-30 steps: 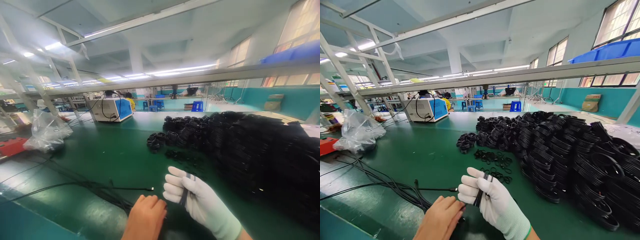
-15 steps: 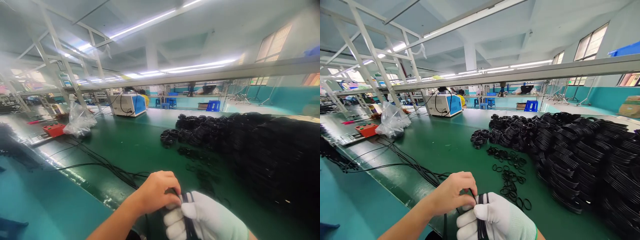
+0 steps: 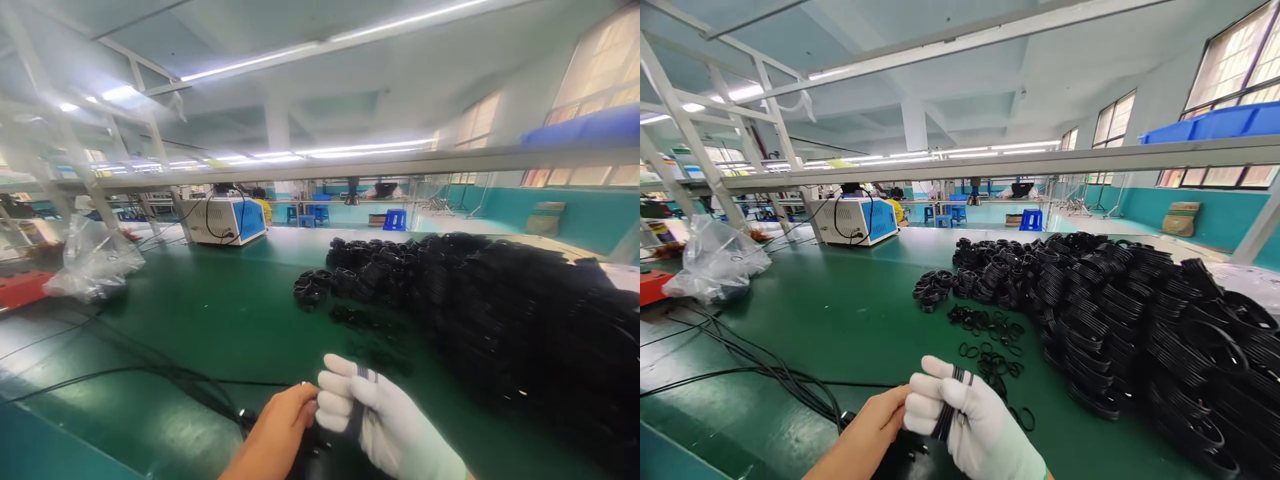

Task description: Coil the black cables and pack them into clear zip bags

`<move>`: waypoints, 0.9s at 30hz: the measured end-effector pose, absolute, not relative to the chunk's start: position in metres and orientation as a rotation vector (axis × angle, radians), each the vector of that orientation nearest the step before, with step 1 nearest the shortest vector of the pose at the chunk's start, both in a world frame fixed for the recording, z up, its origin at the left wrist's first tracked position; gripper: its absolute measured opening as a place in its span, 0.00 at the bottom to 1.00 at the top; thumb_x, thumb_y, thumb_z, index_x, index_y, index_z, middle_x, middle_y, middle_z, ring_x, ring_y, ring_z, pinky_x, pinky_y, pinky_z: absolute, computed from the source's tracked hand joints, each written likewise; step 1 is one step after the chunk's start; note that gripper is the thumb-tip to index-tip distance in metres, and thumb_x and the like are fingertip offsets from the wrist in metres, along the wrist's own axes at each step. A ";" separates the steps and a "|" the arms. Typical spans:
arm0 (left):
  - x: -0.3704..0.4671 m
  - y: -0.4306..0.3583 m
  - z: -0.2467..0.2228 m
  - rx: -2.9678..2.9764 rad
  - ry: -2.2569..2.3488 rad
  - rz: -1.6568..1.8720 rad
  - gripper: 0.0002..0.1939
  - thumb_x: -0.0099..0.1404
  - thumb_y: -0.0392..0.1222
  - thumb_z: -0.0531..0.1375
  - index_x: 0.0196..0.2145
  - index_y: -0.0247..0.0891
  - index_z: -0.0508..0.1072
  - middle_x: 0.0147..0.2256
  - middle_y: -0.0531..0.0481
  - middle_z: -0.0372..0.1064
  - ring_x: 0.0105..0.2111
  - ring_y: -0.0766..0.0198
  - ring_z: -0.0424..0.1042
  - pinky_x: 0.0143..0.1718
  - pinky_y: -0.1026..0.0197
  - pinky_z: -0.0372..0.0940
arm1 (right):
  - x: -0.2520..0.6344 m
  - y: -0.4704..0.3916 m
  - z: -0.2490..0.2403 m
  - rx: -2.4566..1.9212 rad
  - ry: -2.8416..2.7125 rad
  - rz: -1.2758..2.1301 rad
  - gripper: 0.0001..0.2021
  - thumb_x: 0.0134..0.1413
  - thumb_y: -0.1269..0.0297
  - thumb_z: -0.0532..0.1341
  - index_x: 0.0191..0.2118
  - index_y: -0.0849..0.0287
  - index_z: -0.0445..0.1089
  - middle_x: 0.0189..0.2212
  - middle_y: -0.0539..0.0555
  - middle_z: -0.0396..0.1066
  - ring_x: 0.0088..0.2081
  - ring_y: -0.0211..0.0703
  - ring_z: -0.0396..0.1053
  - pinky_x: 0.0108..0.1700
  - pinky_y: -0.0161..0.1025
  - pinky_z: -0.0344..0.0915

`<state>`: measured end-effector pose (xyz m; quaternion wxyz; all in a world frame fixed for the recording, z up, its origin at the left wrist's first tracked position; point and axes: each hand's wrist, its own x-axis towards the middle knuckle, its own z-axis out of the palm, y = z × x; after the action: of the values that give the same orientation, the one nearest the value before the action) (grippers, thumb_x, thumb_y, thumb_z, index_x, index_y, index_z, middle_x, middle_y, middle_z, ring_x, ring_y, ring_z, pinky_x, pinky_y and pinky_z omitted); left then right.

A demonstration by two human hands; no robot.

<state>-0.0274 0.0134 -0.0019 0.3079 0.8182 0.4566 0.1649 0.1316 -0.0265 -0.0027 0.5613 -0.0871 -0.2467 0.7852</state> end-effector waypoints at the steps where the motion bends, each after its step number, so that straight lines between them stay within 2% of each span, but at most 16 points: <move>1: -0.026 0.008 -0.002 2.230 1.334 0.379 0.14 0.65 0.38 0.45 0.34 0.39 0.70 0.31 0.52 0.70 0.32 0.64 0.68 0.32 0.65 0.58 | 0.135 -0.025 -0.002 -0.219 -0.568 1.814 0.10 0.50 0.68 0.62 0.40 0.62 0.65 0.25 0.47 0.53 0.27 0.34 0.54 0.34 0.38 0.53; 4: -0.016 -0.010 -0.003 2.409 1.632 0.193 0.15 0.65 0.37 0.44 0.37 0.42 0.70 0.34 0.50 0.70 0.32 0.61 0.70 0.31 0.62 0.56 | 0.145 -0.022 -0.003 -0.273 -0.529 1.744 0.08 0.52 0.69 0.61 0.40 0.61 0.67 0.26 0.48 0.60 0.28 0.35 0.60 0.36 0.40 0.58; 6: -0.010 -0.019 -0.005 2.504 1.694 0.148 0.15 0.66 0.37 0.44 0.38 0.43 0.70 0.34 0.50 0.71 0.31 0.59 0.71 0.29 0.61 0.55 | 0.152 -0.021 -0.006 -0.366 -0.505 1.697 0.13 0.52 0.67 0.61 0.44 0.61 0.67 0.35 0.54 0.68 0.36 0.41 0.66 0.44 0.46 0.61; 8: -0.007 -0.027 -0.008 2.602 1.654 0.194 0.14 0.65 0.35 0.45 0.36 0.44 0.70 0.32 0.52 0.71 0.29 0.59 0.70 0.27 0.61 0.53 | 0.156 -0.020 -0.009 -0.440 -0.505 1.666 0.16 0.52 0.66 0.61 0.47 0.62 0.66 0.43 0.59 0.69 0.45 0.47 0.67 0.52 0.52 0.57; 11: -0.007 -0.036 -0.012 2.766 1.536 0.412 0.12 0.62 0.33 0.48 0.29 0.43 0.69 0.27 0.53 0.70 0.25 0.61 0.68 0.27 0.60 0.51 | 0.157 -0.020 -0.011 -0.465 -0.562 1.648 0.16 0.52 0.65 0.61 0.48 0.62 0.66 0.45 0.60 0.70 0.46 0.50 0.68 0.55 0.55 0.55; 15: -0.011 -0.042 -0.016 2.943 1.374 0.748 0.09 0.58 0.31 0.51 0.23 0.41 0.65 0.21 0.55 0.65 0.20 0.64 0.63 0.25 0.60 0.47 | 0.154 -0.022 -0.009 -0.489 -0.624 1.634 0.16 0.52 0.65 0.61 0.47 0.62 0.67 0.43 0.59 0.71 0.44 0.50 0.69 0.53 0.56 0.56; 19: -0.017 -0.034 -0.005 3.106 1.124 0.938 0.09 0.57 0.31 0.52 0.22 0.39 0.62 0.20 0.54 0.62 0.20 0.65 0.58 0.25 0.59 0.44 | 0.146 -0.028 -0.009 -0.552 -0.652 1.658 0.16 0.51 0.67 0.61 0.47 0.61 0.66 0.41 0.58 0.71 0.41 0.47 0.69 0.49 0.51 0.58; 23: -0.029 -0.010 0.027 3.274 0.715 0.786 0.09 0.61 0.37 0.54 0.23 0.38 0.62 0.23 0.54 0.63 0.24 0.65 0.58 0.29 0.60 0.48 | 0.134 -0.037 -0.009 -0.524 -0.810 1.822 0.12 0.52 0.70 0.60 0.45 0.64 0.68 0.35 0.57 0.70 0.37 0.41 0.67 0.42 0.42 0.60; 27: -0.037 0.015 0.047 3.211 0.468 0.633 0.11 0.61 0.44 0.56 0.25 0.38 0.64 0.25 0.55 0.64 0.27 0.68 0.60 0.35 0.61 0.54 | 0.126 -0.042 -0.005 -0.354 -0.927 2.002 0.12 0.54 0.68 0.59 0.43 0.68 0.68 0.32 0.57 0.67 0.34 0.39 0.64 0.40 0.40 0.58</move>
<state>-0.0370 0.0146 0.0465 -0.0820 0.9680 0.1411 0.1908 0.1258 -0.0423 -0.0046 0.4383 -0.1426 -0.3729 0.8053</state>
